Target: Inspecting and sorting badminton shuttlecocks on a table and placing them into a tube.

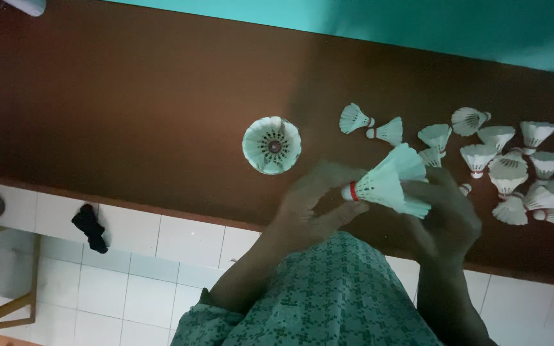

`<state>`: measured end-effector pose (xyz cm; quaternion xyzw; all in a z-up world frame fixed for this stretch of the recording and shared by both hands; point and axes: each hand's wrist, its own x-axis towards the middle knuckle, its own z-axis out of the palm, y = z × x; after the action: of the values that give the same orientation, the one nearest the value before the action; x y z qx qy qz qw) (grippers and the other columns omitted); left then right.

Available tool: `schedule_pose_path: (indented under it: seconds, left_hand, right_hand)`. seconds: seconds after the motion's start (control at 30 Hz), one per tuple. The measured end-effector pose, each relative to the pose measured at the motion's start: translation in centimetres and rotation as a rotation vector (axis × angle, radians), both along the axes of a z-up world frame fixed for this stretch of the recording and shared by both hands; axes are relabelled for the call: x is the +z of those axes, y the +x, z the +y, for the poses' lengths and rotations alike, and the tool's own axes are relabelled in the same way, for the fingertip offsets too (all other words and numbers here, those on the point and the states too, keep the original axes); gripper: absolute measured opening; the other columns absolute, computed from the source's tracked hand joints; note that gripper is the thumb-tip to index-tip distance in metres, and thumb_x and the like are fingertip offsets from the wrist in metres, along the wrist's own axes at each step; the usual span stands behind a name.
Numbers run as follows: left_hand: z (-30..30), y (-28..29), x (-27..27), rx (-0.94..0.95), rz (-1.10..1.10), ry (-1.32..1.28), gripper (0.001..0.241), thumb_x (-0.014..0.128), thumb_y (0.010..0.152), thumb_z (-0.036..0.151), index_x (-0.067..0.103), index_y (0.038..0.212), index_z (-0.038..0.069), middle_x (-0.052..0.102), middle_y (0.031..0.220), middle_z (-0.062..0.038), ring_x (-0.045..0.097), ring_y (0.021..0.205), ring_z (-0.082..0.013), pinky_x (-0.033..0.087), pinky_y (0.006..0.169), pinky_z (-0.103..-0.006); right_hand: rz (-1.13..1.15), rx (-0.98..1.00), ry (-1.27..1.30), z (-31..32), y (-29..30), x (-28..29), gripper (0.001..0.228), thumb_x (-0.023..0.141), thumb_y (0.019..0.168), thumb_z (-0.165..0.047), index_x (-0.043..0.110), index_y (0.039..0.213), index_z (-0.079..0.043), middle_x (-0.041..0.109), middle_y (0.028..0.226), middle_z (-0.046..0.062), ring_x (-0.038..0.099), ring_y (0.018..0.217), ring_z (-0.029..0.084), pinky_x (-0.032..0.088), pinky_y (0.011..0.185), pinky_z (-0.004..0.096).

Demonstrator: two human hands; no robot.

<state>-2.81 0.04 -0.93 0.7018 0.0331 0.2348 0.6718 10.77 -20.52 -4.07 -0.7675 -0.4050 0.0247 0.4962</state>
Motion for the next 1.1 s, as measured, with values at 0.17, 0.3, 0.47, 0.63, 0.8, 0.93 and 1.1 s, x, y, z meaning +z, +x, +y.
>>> schedule_pose_path:
  seconds: [0.17, 0.3, 0.47, 0.63, 0.8, 0.93, 1.1]
  left_hand:
    - [0.1, -0.4, 1.1, 0.025, 0.031, 0.018, 0.04, 0.077, 0.092, 0.014, 0.063, 0.129, 0.007, 0.068, 0.127, -0.011, 0.065, 0.114, -0.0236, 0.056, 0.101, -0.0363]
    - [0.6, -1.2, 2.4, 0.052, 0.023, 0.157, 0.043, 0.078, 0.093, 0.017, 0.061, 0.13, 0.005, 0.063, 0.128, -0.013, 0.063, 0.117, -0.026, 0.057, 0.097, -0.0371]
    - [2.2, -2.5, 4.9, 0.156, -0.025, 0.322, 0.046, 0.084, 0.089, 0.011, 0.062, 0.128, 0.003, 0.065, 0.129, -0.014, 0.066, 0.116, -0.0272, 0.061, 0.101, -0.0389]
    - [4.3, -4.5, 5.7, 0.262, -0.005, 0.404, 0.049, 0.082, 0.094, 0.014, 0.055, 0.136, 0.012, 0.059, 0.137, -0.01, 0.064, 0.126, -0.0258, 0.062, 0.113, -0.0453]
    - [7.5, -4.3, 5.5, 0.565, 0.068, 0.462, 0.042, 0.063, 0.099, 0.035, 0.071, 0.122, 0.001, 0.053, 0.142, -0.017, 0.049, 0.138, -0.0337, 0.052, 0.112, -0.0499]
    - [7.6, -3.6, 2.9, 0.491, 0.044, 0.518, 0.032, 0.069, 0.096, 0.028, 0.073, 0.117, 0.003, 0.058, 0.135, -0.018, 0.056, 0.126, -0.0322, 0.055, 0.105, -0.0453]
    - [7.1, -3.4, 2.5, 0.456, 0.113, 0.424, 0.047, 0.084, 0.086, -0.003, 0.066, 0.129, 0.009, 0.063, 0.13, -0.009, 0.065, 0.117, -0.0227, 0.062, 0.096, -0.033]
  right_hand:
    - [0.021, 0.036, 0.034, 0.5, -0.5, 2.2, 0.033, 0.069, 0.078, -0.011, 0.068, 0.109, 0.002, 0.067, 0.116, 0.026, 0.062, 0.091, 0.026, 0.048, 0.074, 0.033]
    - [-0.123, 0.083, -0.035, 1.1, -0.9, 4.3, 0.022, 0.074, 0.088, -0.013, 0.066, 0.106, -0.005, 0.069, 0.111, 0.023, 0.064, 0.086, 0.023, 0.049, 0.068, 0.031]
    - [-0.137, 0.209, 0.028, 4.1, -0.9, 8.0, 0.036, 0.089, 0.072, -0.012, 0.067, 0.101, -0.007, 0.068, 0.108, 0.019, 0.067, 0.087, 0.021, 0.052, 0.07, 0.032]
    - [-0.255, 0.302, -0.057, 6.9, 0.1, 9.5, 0.02, 0.078, 0.09, -0.012, 0.07, 0.107, -0.009, 0.069, 0.11, 0.019, 0.057, 0.073, 0.018, 0.041, 0.061, 0.033]
    - [-0.256, 0.166, -0.066, 10.2, -0.4, 10.5, 0.026, 0.088, 0.087, 0.002, 0.072, 0.107, 0.008, 0.068, 0.119, 0.024, 0.029, 0.06, 0.014, 0.023, 0.058, 0.033]
    - [-0.158, 0.203, -0.086, 12.1, -0.8, 10.9, 0.015, 0.076, 0.087, 0.01, 0.07, 0.101, 0.01, 0.067, 0.116, 0.025, 0.046, 0.068, 0.018, 0.031, 0.054, 0.028]
    - [-0.201, 0.33, -0.16, 13.9, -1.2, 10.8, 0.025, 0.076, 0.09, 0.011, 0.067, 0.112, 0.005, 0.064, 0.116, 0.022, 0.066, 0.092, 0.028, 0.049, 0.066, 0.033]
